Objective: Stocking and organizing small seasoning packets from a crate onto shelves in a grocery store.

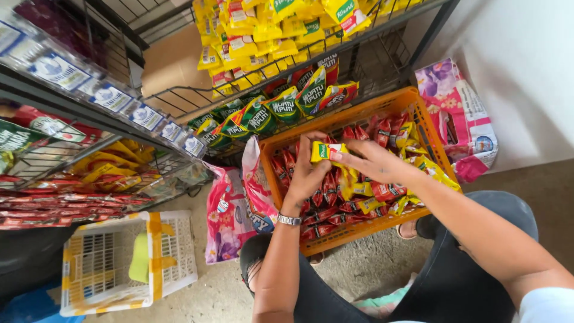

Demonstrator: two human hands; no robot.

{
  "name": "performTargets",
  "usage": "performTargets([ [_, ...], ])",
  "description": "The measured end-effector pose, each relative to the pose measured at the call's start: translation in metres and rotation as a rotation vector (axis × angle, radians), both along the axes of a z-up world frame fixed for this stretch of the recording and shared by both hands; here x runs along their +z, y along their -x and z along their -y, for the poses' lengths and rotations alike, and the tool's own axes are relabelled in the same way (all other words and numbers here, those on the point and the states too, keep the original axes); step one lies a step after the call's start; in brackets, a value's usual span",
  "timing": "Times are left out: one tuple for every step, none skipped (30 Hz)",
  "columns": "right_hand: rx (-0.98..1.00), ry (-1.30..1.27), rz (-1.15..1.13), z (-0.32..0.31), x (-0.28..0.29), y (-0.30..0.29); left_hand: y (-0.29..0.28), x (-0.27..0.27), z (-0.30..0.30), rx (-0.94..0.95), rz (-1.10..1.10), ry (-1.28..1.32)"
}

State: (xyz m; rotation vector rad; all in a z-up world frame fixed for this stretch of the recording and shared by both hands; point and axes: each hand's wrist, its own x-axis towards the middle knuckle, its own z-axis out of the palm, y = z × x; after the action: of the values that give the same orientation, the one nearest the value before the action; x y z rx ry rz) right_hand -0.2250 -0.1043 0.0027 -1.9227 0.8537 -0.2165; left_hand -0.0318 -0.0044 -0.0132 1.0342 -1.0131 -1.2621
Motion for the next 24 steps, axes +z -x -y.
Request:
performTargets([
  [0.043, -0.09, 0.118, 0.002, -0.007, 0.002, 0.001, 0.001, 0.0, 0.032, 0.1, 0.118],
  [0.09, -0.176, 0.238, 0.007, -0.012, 0.004, 0.001, 0.004, 0.001, 0.064, 0.204, 0.241],
  [0.095, -0.174, 0.234, 0.007, -0.008, 0.005, 0.005, 0.017, -0.001, 0.07, 0.201, 0.242],
  [0.092, -0.326, 0.284, 0.008, -0.004, 0.006, 0.008, 0.03, -0.002, 0.052, 0.274, 0.163],
  [0.088, -0.477, 0.334, 0.009, 0.001, 0.007, 0.011, 0.045, -0.002, 0.032, 0.346, 0.083],
  [0.09, -0.472, 0.335, 0.008, 0.014, 0.007, 0.012, 0.05, -0.003, 0.033, 0.348, 0.089],
  [-0.011, -0.618, 0.352, 0.007, 0.027, 0.008, 0.012, 0.056, -0.003, -0.059, 0.168, 0.07],
  [-0.114, -0.766, 0.368, 0.005, 0.039, 0.008, 0.013, 0.061, -0.004, -0.15, -0.012, 0.047],
  [-0.113, -0.763, 0.37, 0.008, 0.037, 0.011, 0.013, 0.058, -0.004, -0.15, -0.01, 0.05],
  [-0.097, -0.856, 0.506, 0.009, 0.035, 0.014, 0.012, 0.053, -0.004, -0.118, 0.159, 0.14],
  [-0.081, -0.948, 0.644, 0.01, 0.032, 0.017, 0.01, 0.049, -0.005, -0.084, 0.328, 0.229],
  [-0.081, -0.949, 0.642, 0.016, 0.022, 0.021, 0.011, 0.041, -0.005, -0.084, 0.327, 0.228],
  [-0.086, -0.989, 0.663, 0.021, 0.013, 0.024, 0.011, 0.034, -0.005, -0.08, 0.386, 0.22],
  [-0.089, -1.028, 0.683, 0.026, 0.003, 0.027, 0.011, 0.026, -0.005, -0.075, 0.446, 0.213],
  [-0.087, -1.028, 0.68, 0.026, 0.002, 0.029, 0.013, 0.023, -0.005, -0.071, 0.444, 0.213],
  [-0.072, -1.029, 0.759, 0.027, 0.001, 0.03, 0.014, 0.02, -0.004, -0.086, 0.266, 0.125],
  [-0.057, -1.03, 0.839, 0.027, 0.0, 0.031, 0.016, 0.018, -0.004, -0.1, 0.087, 0.038],
  [-0.055, -1.029, 0.838, 0.025, 0.004, 0.028, 0.017, 0.016, -0.003, -0.099, 0.087, 0.04],
  [-0.122, -1.031, 0.801, 0.023, 0.008, 0.026, 0.019, 0.014, -0.002, -0.084, 0.022, 0.074],
  [-0.189, -1.032, 0.764, 0.02, 0.011, 0.024, 0.019, 0.012, -0.001, -0.069, -0.042, 0.108],
  [-0.187, -1.031, 0.764, 0.021, 0.006, 0.024, 0.019, 0.008, -0.002, -0.068, -0.042, 0.11],
  [-0.144, -1.034, 0.783, 0.021, 0.0, 0.023, 0.019, 0.005, -0.003, -0.049, -0.097, 0.129],
  [-0.1, -1.037, 0.802, 0.021, -0.005, 0.023, 0.018, 0.002, -0.004, -0.031, -0.152, 0.148],
  [-0.1, -1.037, 0.803, 0.022, -0.003, 0.022, 0.016, 0.007, -0.005, -0.031, -0.151, 0.148],
])
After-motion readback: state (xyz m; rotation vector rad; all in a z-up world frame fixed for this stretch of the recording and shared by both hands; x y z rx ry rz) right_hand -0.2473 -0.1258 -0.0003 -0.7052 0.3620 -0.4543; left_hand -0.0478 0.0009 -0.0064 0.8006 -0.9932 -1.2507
